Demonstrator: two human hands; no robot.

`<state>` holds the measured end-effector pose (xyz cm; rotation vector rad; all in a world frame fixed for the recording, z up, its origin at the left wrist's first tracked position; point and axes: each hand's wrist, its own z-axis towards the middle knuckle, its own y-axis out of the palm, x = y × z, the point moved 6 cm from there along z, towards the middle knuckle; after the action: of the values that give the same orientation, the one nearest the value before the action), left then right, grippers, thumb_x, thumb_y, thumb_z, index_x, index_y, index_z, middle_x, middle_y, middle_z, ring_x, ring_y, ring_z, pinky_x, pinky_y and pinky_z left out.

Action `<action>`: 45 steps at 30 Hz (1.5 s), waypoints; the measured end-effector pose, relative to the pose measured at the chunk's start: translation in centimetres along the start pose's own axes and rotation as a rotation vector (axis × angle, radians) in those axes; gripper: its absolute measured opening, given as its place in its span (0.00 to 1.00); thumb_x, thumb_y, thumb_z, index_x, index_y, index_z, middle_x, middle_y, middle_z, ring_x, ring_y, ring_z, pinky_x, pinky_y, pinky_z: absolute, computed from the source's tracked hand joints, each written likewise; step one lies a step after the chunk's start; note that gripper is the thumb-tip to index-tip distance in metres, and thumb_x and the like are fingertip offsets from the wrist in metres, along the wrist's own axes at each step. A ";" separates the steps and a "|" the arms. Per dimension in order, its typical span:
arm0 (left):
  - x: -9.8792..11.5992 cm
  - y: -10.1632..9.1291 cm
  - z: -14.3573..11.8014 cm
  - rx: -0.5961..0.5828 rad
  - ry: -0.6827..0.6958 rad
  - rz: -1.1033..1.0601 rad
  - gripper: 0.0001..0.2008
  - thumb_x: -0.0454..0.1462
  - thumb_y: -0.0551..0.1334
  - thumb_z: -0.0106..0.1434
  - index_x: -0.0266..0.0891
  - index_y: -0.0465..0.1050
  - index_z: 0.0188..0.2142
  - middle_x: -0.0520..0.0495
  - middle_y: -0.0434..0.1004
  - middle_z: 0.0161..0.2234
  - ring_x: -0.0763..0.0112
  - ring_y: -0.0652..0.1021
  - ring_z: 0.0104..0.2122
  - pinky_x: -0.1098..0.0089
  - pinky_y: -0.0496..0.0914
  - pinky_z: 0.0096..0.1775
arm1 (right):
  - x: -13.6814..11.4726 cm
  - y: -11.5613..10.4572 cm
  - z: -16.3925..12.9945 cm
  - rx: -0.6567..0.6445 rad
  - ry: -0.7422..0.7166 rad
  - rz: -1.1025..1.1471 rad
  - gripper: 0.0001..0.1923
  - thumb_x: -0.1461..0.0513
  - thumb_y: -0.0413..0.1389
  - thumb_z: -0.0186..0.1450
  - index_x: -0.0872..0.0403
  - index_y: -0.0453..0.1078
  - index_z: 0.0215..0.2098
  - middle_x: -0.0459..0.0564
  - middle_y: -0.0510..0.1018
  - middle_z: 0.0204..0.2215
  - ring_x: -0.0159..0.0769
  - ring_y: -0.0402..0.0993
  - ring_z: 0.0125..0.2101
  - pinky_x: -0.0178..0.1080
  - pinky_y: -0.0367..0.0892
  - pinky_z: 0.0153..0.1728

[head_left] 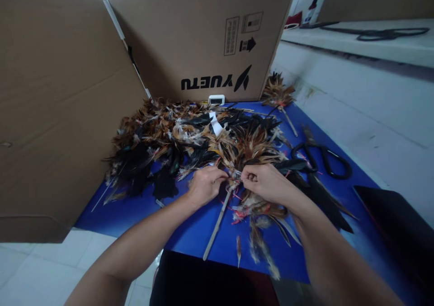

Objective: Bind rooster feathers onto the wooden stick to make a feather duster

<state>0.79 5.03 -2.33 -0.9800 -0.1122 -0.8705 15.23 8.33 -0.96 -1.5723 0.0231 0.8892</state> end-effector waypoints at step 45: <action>-0.5 1.7 1.1 -0.208 -0.273 -0.423 0.03 0.35 0.62 0.56 0.37 0.71 0.28 0.54 0.73 0.23 0.78 0.72 0.22 0.78 0.64 0.29 | -0.6 0.6 -0.1 -0.033 0.080 0.133 0.08 0.60 0.51 0.54 0.54 0.70 0.24 0.44 0.73 0.18 0.30 0.67 0.20 0.31 0.57 0.22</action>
<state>1.88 6.57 -3.09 -1.2937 -0.4833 -1.1457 14.58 7.81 -1.20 -1.6508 0.1725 0.9331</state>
